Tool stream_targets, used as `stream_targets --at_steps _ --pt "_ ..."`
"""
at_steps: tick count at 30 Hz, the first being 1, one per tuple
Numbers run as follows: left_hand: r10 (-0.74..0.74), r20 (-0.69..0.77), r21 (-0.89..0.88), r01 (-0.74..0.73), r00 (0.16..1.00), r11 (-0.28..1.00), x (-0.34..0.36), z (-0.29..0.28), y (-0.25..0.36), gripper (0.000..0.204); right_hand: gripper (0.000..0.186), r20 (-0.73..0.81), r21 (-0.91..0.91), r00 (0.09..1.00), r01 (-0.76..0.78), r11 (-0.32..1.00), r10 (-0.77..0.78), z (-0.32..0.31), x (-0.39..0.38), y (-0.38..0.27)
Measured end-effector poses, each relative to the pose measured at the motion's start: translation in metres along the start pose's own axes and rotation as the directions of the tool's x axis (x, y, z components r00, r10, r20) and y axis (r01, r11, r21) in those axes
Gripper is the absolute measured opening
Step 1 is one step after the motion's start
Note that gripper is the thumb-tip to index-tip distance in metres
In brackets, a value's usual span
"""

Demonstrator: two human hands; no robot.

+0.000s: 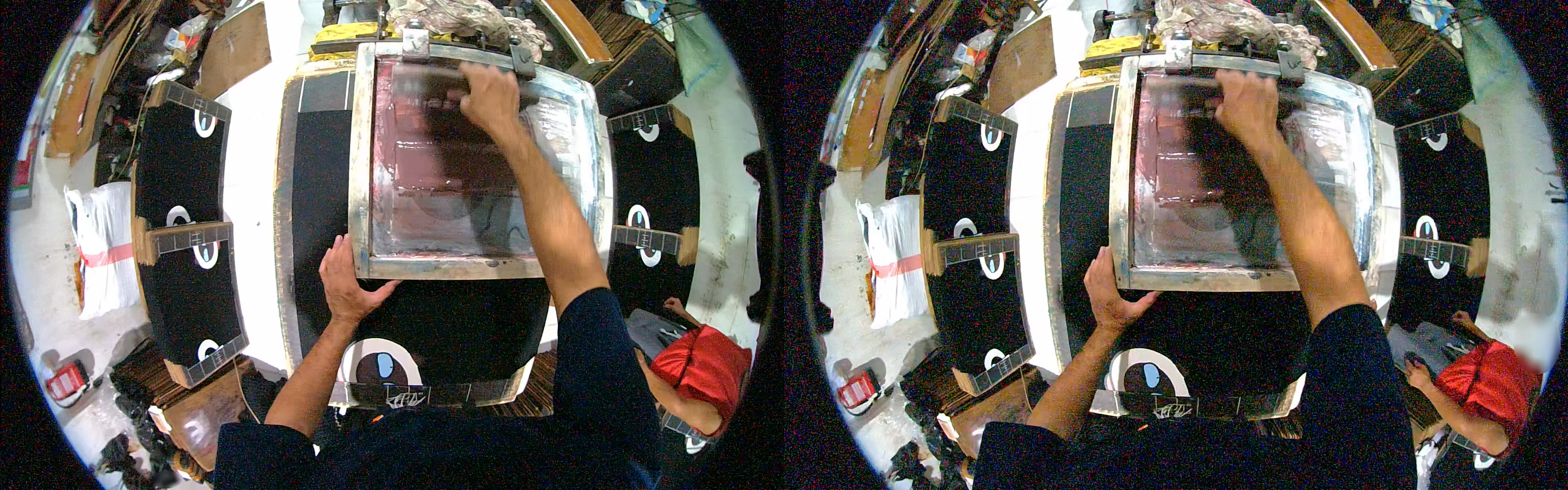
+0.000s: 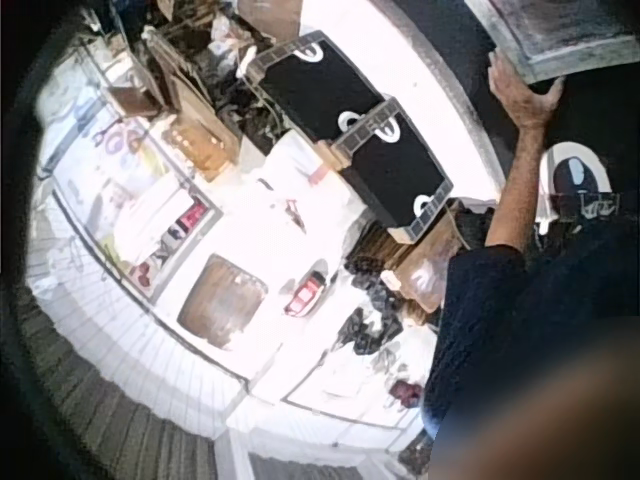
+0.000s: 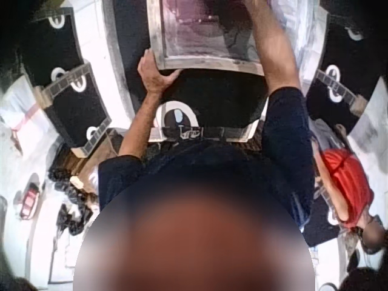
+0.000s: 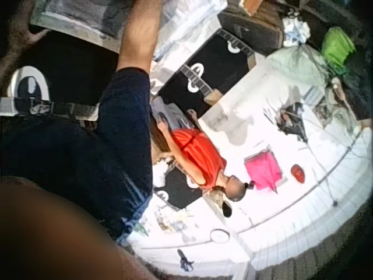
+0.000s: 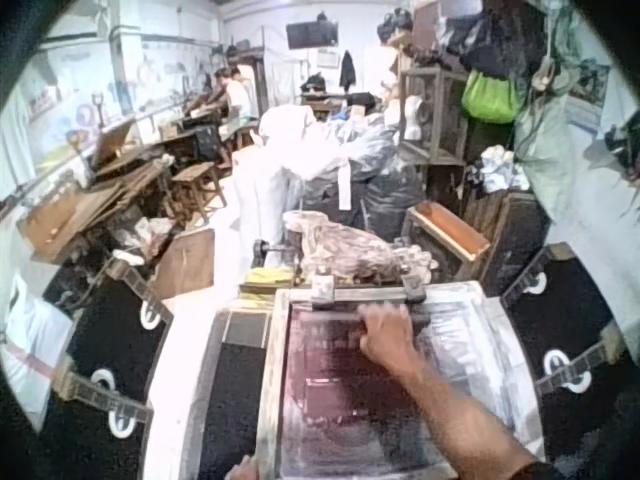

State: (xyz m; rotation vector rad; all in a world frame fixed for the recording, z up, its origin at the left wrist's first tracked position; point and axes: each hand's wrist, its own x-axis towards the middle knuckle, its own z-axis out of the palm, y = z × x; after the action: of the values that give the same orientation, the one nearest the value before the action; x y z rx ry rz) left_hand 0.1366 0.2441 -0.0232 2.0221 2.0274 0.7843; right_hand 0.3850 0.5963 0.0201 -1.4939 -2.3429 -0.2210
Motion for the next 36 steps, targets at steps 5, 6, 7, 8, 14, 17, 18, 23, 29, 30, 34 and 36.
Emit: stream_targets --at_steps 5,6,7,8,14,17,18,23,29,30,34,36 --pt "0.005 -0.003 0.019 -0.005 1.0 1.0 -0.001 0.003 -0.002 0.118 0.038 -0.025 -0.095 0.999 -0.035 0.995 0.033 0.016 0.024 0.0" --pt "0.014 -0.006 0.028 -0.014 1.0 1.0 -0.002 0.004 -0.002 0.118 0.038 -0.033 -0.086 0.999 -0.029 0.996 0.026 0.011 0.013 -0.005" --pt "0.034 -0.008 0.045 -0.033 0.999 0.998 -0.002 0.005 -0.003 0.118 0.038 -0.041 -0.08 0.999 -0.022 0.997 0.019 0.005 0.0 -0.01" --pt "0.022 0.001 0.042 -0.022 1.0 0.999 -0.003 0.005 -0.003 0.118 0.04 0.004 -0.125 1.0 -0.03 0.992 0.031 -0.003 -0.016 -0.017" --pt "0.022 0.005 0.054 -0.022 1.0 0.998 -0.003 0.006 -0.004 0.118 0.034 0.032 0.006 0.999 -0.044 0.999 0.044 -0.056 -0.133 -0.063" --pt "0.033 -0.002 0.057 -0.033 0.999 0.998 -0.004 0.005 -0.003 0.117 0.031 0.042 0.037 0.997 -0.062 0.997 0.06 -0.062 -0.155 -0.073" --pt "0.044 -0.013 0.057 -0.043 0.999 0.997 -0.003 0.005 -0.003 0.117 0.031 0.039 0.039 0.997 -0.066 0.997 0.064 -0.063 -0.158 -0.075" --pt "-0.037 -0.037 -0.095 0.033 0.999 0.995 -0.002 0.01 0.002 0.122 0.031 0.051 0.019 0.998 -0.038 0.999 0.037 -0.066 -0.158 -0.073" --pt "-0.076 -0.16 -0.289 0.027 0.984 0.957 -0.01 0.025 0.005 0.125 0.038 0.04 0.019 0.999 0.02 1.0 -0.021 -0.075 -0.153 -0.063" --pt "-0.087 -0.175 -0.385 0.013 0.981 0.923 -0.011 0.029 0.005 0.124 0.036 0.031 0.014 1.0 0.007 1.0 -0.007 -0.075 -0.146 -0.061" --pt "-0.039 -0.257 -0.458 -0.086 0.966 0.885 -0.018 0.033 0.0 0.116 0.032 0.159 0.11 0.986 -0.072 0.991 0.054 -0.075 -0.11 -0.048" --pt "-0.029 -0.247 -0.42 -0.08 0.968 0.904 -0.018 0.034 -0.002 0.116 0.035 0.174 0.155 0.985 -0.029 0.987 0.002 -0.081 -0.096 -0.041"
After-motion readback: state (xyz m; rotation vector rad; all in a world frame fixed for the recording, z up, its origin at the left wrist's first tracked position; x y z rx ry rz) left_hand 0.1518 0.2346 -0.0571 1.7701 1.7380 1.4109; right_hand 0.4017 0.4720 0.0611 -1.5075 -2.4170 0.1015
